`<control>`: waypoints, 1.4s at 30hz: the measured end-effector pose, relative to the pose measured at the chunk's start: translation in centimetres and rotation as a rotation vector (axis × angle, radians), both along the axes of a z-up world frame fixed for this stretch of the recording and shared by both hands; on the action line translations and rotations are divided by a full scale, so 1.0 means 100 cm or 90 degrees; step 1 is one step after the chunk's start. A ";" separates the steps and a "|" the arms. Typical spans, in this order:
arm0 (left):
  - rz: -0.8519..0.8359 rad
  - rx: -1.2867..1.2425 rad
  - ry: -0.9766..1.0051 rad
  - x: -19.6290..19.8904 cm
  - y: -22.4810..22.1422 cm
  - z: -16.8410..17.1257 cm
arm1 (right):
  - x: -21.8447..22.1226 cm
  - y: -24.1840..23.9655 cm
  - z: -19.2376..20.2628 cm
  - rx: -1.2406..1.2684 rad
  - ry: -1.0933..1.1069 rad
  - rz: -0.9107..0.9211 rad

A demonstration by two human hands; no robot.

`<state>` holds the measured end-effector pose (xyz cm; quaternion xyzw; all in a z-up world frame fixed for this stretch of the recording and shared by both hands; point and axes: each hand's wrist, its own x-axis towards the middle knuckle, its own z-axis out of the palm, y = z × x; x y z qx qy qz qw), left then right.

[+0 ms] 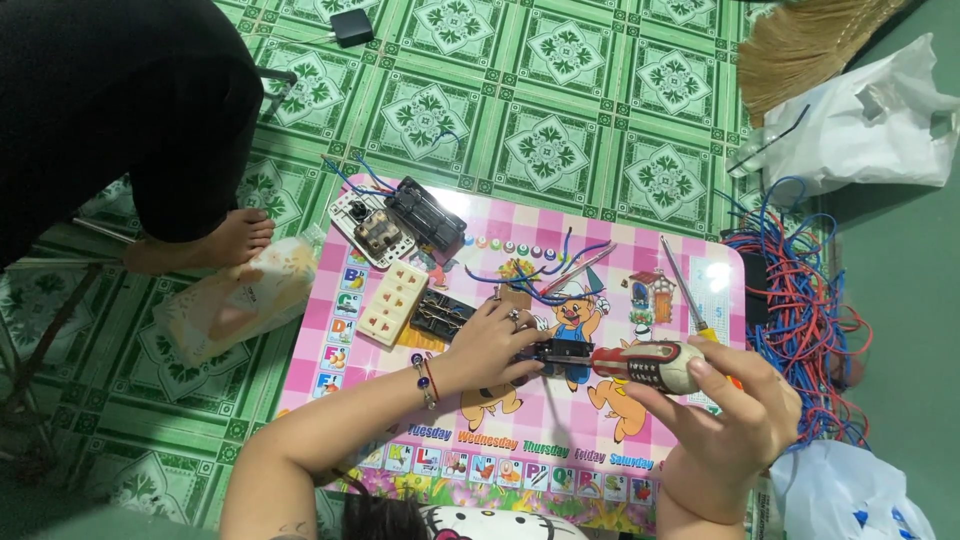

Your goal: Adjusting and fastening components of a switch mechanism using a screwdriver on a small table.

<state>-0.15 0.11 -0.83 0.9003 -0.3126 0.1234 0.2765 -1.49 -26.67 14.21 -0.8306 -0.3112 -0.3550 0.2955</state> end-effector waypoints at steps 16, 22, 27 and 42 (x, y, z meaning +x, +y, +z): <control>0.000 -0.001 0.008 0.000 0.001 0.006 | 0.032 -0.005 -0.010 0.154 0.152 0.267; 0.003 -0.008 0.004 0.000 0.000 0.003 | 0.020 0.008 -0.020 0.129 -0.026 0.043; 0.002 -0.012 0.007 0.000 0.000 0.005 | 0.029 0.004 -0.002 0.066 -0.032 0.100; -0.023 0.004 0.090 0.003 0.000 0.001 | 0.045 -0.002 -0.007 0.123 -0.054 0.264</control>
